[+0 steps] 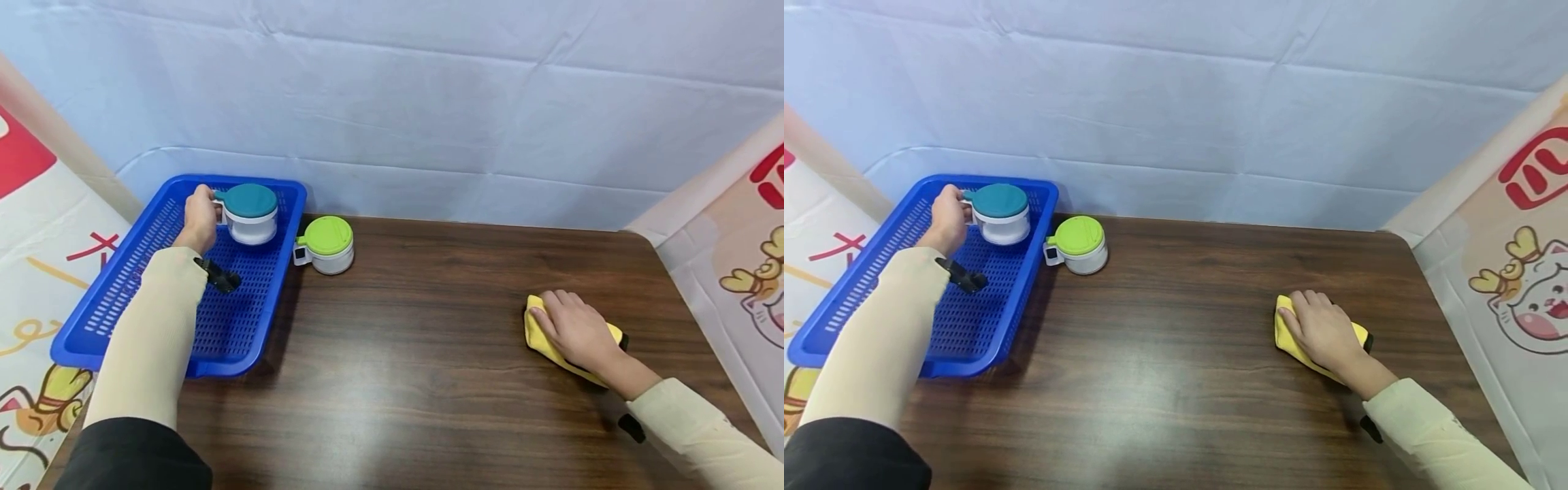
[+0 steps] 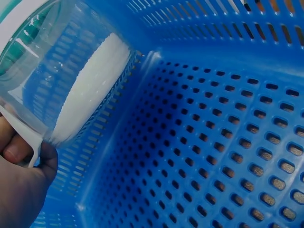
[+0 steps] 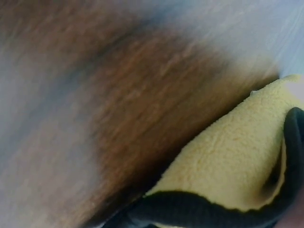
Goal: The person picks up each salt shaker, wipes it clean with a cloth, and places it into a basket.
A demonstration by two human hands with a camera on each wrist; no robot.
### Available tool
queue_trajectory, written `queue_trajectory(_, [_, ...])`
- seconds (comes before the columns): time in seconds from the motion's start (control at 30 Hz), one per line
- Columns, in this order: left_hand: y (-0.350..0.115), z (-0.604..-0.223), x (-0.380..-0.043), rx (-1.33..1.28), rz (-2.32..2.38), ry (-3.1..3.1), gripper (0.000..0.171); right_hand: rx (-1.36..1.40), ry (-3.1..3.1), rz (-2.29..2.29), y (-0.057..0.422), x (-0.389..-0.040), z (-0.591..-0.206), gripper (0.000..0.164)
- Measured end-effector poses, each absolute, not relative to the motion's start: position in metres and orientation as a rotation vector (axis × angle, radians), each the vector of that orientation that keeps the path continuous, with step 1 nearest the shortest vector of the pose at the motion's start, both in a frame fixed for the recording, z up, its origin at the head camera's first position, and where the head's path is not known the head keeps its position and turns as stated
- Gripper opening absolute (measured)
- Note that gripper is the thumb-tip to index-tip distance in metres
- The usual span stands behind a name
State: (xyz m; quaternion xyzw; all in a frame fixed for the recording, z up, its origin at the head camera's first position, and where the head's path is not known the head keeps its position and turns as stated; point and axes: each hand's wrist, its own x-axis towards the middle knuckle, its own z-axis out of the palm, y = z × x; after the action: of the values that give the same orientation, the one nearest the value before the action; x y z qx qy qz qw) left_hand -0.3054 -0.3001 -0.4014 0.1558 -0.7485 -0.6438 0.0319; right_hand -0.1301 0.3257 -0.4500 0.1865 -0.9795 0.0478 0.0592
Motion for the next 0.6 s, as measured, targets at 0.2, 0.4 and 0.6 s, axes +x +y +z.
queue_trajectory(0.2, [-0.2991,-0.4053,-0.3057,0.442,-1.989,-2.353,0.022,0.567,-2.961,0.141,0.3257,-0.1305,-0.4492,0.024])
queue_trajectory(0.4, [-0.2950,-0.4074,-0.3084,0.400,-1.992,-2.380,0.023,0.579,-2.942,0.134,0.3263,-0.1309,-0.4477,0.022])
queue_trajectory(0.6, [-0.2928,-0.4086,-0.3066,0.409,-1.979,-2.424,0.029,0.570,-2.947,0.138,0.3257,-0.1309,-0.4481,0.023])
